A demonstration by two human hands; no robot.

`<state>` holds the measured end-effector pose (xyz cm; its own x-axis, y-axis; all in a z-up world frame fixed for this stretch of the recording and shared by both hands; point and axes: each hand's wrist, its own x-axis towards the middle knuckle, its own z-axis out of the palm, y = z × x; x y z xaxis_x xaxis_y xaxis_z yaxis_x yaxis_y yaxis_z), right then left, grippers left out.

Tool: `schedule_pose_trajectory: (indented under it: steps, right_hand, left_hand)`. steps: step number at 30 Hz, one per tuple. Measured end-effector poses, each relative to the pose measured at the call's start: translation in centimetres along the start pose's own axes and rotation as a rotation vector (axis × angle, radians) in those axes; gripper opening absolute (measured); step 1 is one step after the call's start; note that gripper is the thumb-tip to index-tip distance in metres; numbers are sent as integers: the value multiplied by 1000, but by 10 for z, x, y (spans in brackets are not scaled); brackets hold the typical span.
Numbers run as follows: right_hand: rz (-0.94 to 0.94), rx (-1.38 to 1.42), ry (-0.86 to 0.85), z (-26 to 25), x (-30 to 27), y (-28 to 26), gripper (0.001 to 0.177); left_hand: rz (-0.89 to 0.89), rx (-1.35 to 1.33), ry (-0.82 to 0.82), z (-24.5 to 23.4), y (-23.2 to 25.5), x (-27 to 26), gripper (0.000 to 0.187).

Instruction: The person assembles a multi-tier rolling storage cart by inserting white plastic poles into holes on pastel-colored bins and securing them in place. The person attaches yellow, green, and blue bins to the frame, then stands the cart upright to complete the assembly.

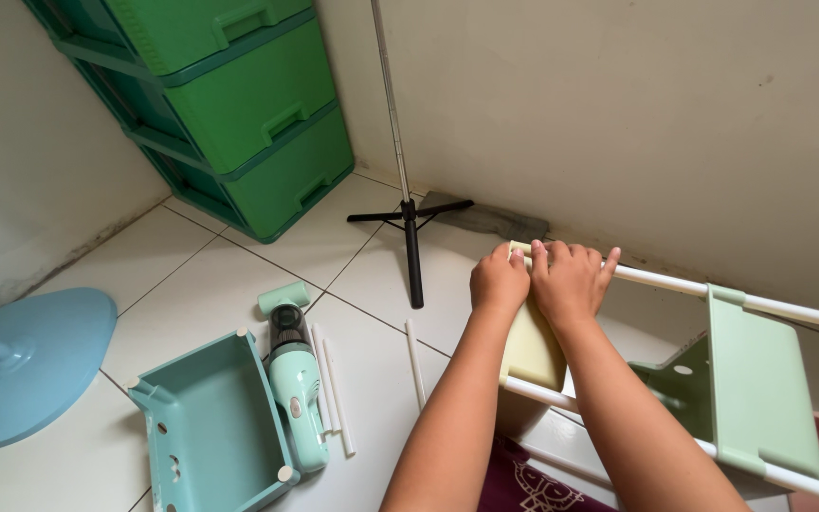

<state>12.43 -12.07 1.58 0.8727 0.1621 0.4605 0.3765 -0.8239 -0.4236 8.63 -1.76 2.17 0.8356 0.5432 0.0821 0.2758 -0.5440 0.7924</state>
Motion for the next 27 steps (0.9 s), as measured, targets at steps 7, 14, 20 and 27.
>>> schedule_pose_trajectory:
  steps: [7,14,20,27]
  right_hand:
    - [64,-6,-8,-8,7,-11,60]
    - [232,-100,-219,-30,24,-42,82]
    - [263,-109,-249,-41,23,-48,75]
    - [250,-68,-185,-36,22,-46,60]
  left_hand:
    - [13,-79,31,0,-3,6,36]
    - [-82,-88,-35,-10,6,-4,37]
    - [-29,-7,19,-8,8,-7,36]
    - [-52,-49,-11,-6,8,-8,36]
